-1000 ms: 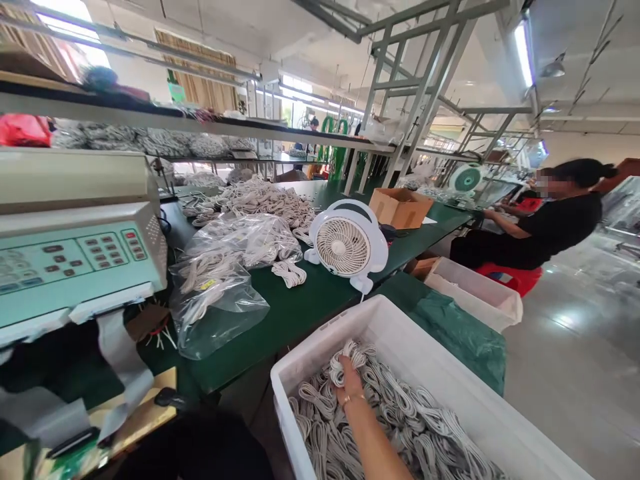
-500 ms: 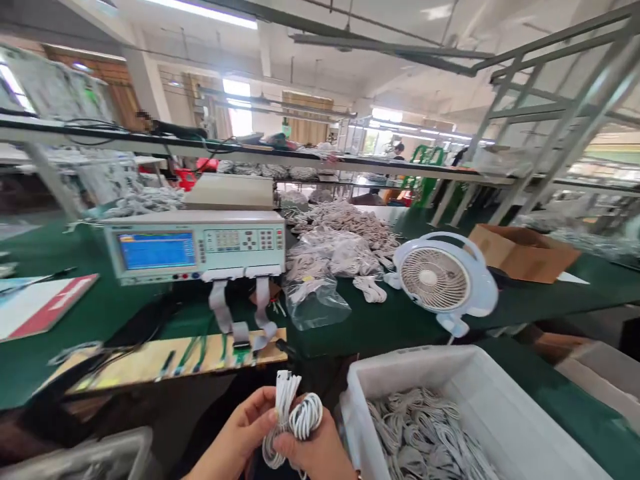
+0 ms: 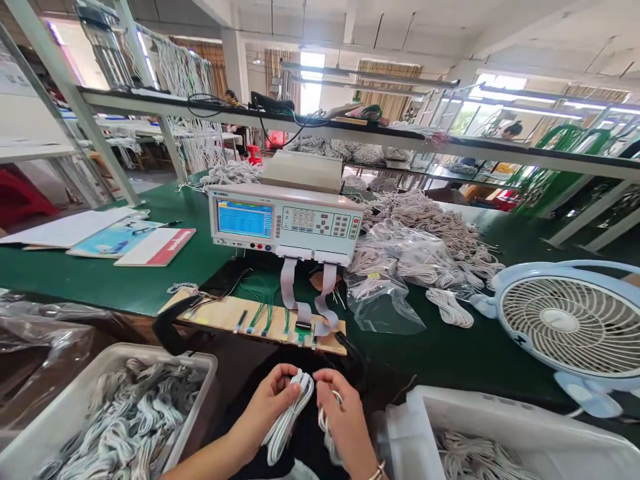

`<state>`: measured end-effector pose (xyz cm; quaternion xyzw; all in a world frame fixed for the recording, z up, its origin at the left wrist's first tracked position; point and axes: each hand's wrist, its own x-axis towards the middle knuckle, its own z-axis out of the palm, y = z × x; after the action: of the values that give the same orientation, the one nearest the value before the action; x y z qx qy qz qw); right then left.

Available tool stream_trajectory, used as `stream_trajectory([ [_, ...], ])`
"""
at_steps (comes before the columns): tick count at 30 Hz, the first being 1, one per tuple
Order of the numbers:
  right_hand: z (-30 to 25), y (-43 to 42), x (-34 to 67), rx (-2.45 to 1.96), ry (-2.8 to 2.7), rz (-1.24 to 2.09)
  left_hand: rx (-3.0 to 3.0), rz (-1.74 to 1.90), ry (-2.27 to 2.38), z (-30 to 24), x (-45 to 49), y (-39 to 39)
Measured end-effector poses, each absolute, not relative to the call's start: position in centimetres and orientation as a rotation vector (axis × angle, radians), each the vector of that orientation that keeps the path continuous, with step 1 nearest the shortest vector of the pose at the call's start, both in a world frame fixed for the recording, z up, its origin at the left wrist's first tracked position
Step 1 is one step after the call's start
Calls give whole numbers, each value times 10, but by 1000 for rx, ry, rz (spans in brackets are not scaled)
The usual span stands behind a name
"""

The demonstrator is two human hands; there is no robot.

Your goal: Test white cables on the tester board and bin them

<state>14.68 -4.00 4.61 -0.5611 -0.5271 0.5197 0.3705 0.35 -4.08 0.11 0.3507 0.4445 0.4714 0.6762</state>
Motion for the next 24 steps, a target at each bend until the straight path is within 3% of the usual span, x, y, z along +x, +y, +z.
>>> stream_trajectory([
  [3, 45, -39, 142, -1550, -1790, 946, 833, 1089, 1025, -5, 7, -38],
  [10, 32, -49, 138, -1460, -2077, 606, 763, 1063, 1060, -25, 20, -31],
  [13, 22, -45, 141, -1492, -1930, 707, 804, 992, 1108, -34, 21, -24],
  [19, 13, -13, 151, -1526, -1258, 1213, 1109, 1027, 1251, -30, 11, -9],
  [24, 19, 2, 151, -1450, -1243, 1310, 846, 943, 1123, -9, 5, -3],
])
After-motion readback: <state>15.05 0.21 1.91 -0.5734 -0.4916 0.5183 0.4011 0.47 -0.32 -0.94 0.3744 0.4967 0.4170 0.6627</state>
